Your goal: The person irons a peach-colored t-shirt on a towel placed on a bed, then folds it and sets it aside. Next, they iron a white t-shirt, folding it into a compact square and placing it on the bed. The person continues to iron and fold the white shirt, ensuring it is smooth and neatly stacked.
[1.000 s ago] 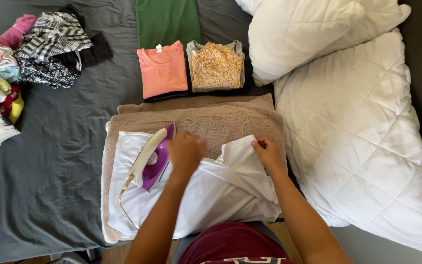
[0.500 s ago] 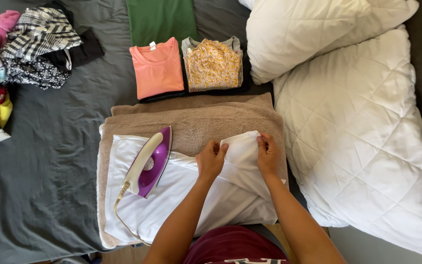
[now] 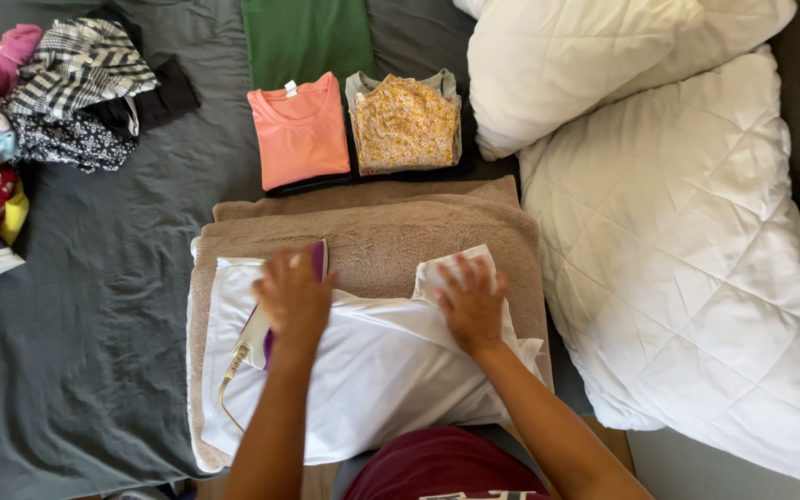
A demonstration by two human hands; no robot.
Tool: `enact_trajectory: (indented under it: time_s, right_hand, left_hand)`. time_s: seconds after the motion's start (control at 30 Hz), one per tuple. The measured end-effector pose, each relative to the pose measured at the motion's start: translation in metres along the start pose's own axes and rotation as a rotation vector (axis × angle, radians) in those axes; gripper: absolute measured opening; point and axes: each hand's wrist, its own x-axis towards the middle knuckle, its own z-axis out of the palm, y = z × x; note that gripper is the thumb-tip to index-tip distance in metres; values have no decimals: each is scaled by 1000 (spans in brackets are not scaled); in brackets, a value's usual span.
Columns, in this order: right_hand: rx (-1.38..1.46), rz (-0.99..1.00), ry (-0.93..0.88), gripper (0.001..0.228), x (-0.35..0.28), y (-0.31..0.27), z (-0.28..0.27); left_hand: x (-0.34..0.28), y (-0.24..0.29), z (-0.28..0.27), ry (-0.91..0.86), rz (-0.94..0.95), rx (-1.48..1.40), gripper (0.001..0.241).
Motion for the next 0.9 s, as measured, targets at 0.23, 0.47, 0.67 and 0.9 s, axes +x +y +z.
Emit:
enact_trajectory:
  time_s: [0.23,0.47,0.67,0.9]
  right_hand:
    - [181,72,-382,67,-6,15,-12]
    - [201,706,-380,57,-77,65,1]
    - [532,1000,-506,46,-100,85,29]
    - [597,1081,-454,34,-111,88,51]
  left_hand:
    - [-1,-61,39,-338,-158,-156,47]
    - [4,1,-40,-32,186,-263,51]
    - [9,99,-29,-19,858,-234,46]
    - [26,143,24,-131,875,-42,48]
